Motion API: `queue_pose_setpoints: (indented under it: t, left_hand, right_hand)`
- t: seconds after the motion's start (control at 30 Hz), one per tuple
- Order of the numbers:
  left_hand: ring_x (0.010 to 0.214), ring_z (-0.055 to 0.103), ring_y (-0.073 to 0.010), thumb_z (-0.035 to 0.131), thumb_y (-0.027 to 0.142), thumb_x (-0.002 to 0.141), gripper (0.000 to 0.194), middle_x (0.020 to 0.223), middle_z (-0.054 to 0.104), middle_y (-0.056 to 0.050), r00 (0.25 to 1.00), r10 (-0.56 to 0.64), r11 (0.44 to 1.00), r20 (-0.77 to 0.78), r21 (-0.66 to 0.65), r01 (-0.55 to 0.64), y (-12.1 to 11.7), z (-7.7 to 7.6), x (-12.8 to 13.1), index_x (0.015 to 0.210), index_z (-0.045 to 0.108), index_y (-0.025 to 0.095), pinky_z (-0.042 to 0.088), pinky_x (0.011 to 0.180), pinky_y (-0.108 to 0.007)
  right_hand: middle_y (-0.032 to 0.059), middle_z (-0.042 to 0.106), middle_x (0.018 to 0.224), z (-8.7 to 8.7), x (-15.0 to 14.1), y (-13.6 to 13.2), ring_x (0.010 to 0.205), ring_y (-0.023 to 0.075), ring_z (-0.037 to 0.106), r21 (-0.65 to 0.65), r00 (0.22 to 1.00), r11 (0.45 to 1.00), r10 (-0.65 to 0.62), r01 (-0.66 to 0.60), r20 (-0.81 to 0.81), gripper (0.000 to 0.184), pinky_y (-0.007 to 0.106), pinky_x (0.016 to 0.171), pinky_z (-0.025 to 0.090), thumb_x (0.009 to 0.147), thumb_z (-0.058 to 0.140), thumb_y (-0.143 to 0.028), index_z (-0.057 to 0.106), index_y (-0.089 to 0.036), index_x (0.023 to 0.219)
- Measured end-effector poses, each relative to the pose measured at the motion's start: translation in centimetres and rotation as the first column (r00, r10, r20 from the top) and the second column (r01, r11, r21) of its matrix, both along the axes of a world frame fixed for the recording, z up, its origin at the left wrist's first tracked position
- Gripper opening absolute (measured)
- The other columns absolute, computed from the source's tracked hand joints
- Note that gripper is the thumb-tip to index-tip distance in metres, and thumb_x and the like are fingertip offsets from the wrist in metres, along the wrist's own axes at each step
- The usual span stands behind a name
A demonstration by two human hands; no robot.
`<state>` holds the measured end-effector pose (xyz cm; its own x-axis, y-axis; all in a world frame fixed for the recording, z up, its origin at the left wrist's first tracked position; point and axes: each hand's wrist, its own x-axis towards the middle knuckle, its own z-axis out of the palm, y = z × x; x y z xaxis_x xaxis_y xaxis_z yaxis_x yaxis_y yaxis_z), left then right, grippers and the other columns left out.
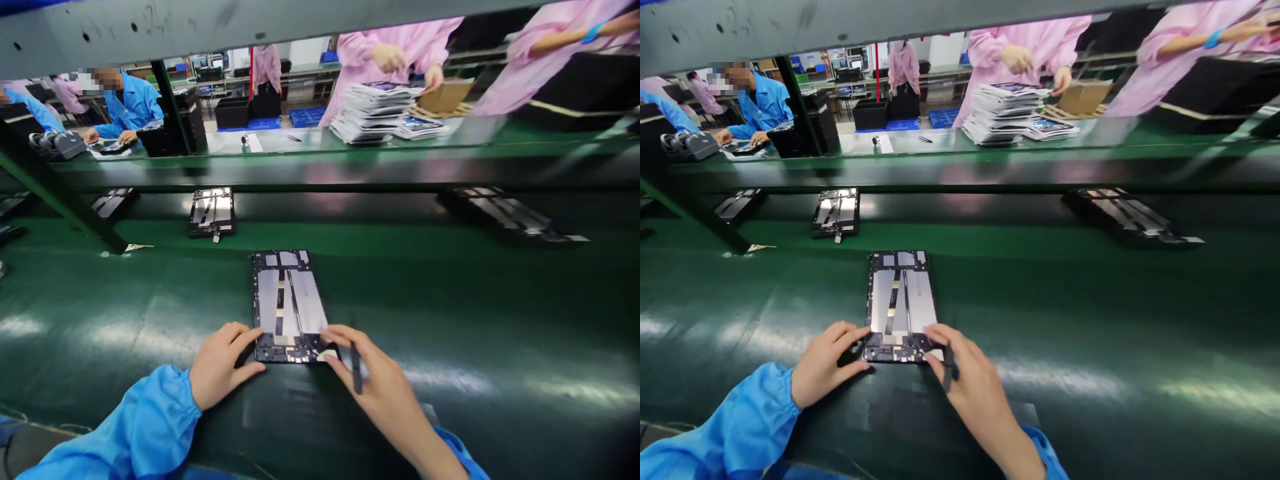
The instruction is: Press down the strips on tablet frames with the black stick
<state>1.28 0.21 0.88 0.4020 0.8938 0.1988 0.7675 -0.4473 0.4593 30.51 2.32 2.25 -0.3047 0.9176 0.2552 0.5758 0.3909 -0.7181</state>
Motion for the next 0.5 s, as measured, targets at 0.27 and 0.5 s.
queue_pose_setpoints:
  t: [0.27,0.5]
  left_hand:
    - [0.081,0.057,-0.0159,0.053,0.026,0.098,0.014,0.094,0.062,-0.002,0.991,-0.088,0.984,0.103,0.162,0.070,-0.3,-0.7,1.7,0.105,0.065,0.023,0.048,0.071,-0.028]
    - [0.084,0.061,-0.0134,0.051,0.028,0.099,0.016,0.095,0.059,-0.003,0.956,-0.023,0.997,0.294,-0.065,0.044,-0.3,-0.6,1.7,0.105,0.065,0.022,0.050,0.074,-0.024]
  right_hand:
    - [0.0036,0.066,0.098,-0.2,-6.8,0.5,0.091,0.0236,0.064,-0.082,0.956,0.953,0.286,-0.291,-0.064,0.037,0.035,0.081,0.050,0.086,0.056,-0.001,0.057,-0.024,0.114]
    - [0.0001,0.064,0.094,-1.1,-6.3,0.6,0.092,0.0215,0.062,-0.072,0.937,0.947,0.296,-0.313,-0.184,0.038,0.034,0.086,0.046,0.090,0.057,-0.003,0.050,-0.026,0.118]
